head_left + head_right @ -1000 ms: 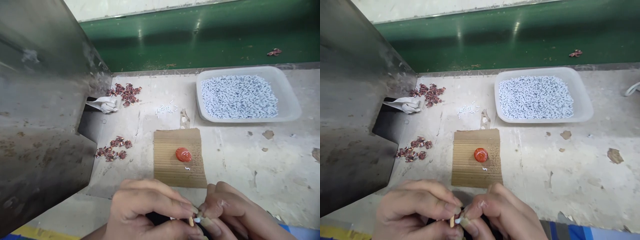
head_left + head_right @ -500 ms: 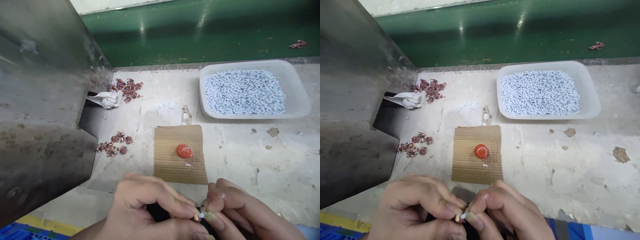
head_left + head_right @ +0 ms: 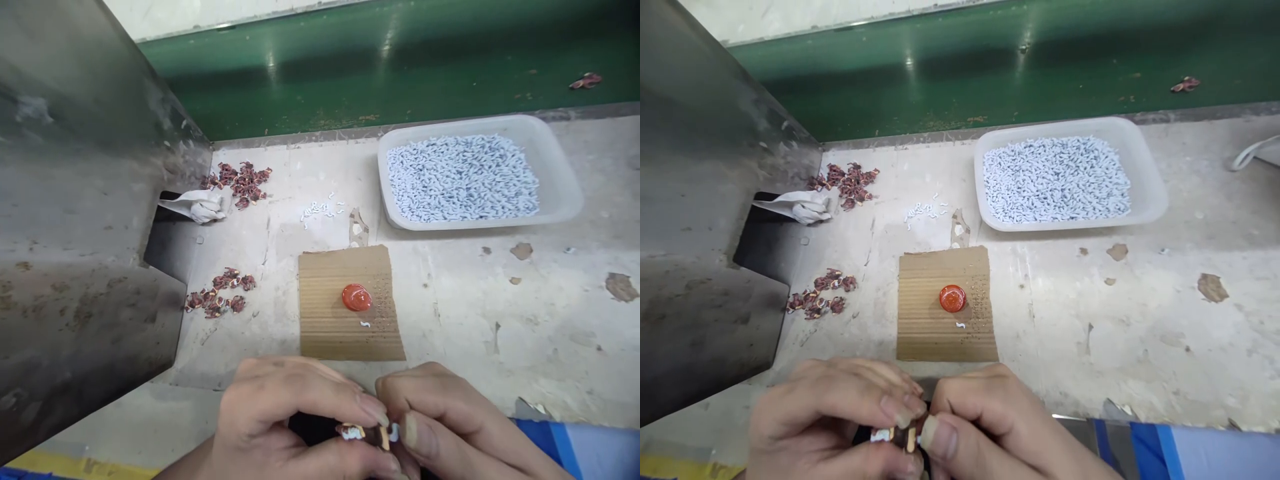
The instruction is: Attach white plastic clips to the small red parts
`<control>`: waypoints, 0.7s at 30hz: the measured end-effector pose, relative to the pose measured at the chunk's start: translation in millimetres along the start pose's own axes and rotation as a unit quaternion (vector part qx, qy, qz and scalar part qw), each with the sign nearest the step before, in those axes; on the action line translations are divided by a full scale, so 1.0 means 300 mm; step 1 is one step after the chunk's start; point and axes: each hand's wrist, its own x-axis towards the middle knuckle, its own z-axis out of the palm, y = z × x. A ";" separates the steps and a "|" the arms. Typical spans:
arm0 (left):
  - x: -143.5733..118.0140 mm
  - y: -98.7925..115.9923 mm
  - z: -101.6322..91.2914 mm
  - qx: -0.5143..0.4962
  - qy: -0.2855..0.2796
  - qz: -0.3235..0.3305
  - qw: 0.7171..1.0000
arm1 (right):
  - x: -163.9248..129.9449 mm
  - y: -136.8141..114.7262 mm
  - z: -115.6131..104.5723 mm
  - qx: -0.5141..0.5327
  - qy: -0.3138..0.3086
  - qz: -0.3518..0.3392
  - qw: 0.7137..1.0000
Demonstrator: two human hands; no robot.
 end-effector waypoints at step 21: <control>-0.008 -0.011 0.008 0.036 -0.002 0.014 0.999 | 0.039 0.000 0.037 0.158 -0.083 0.048 0.983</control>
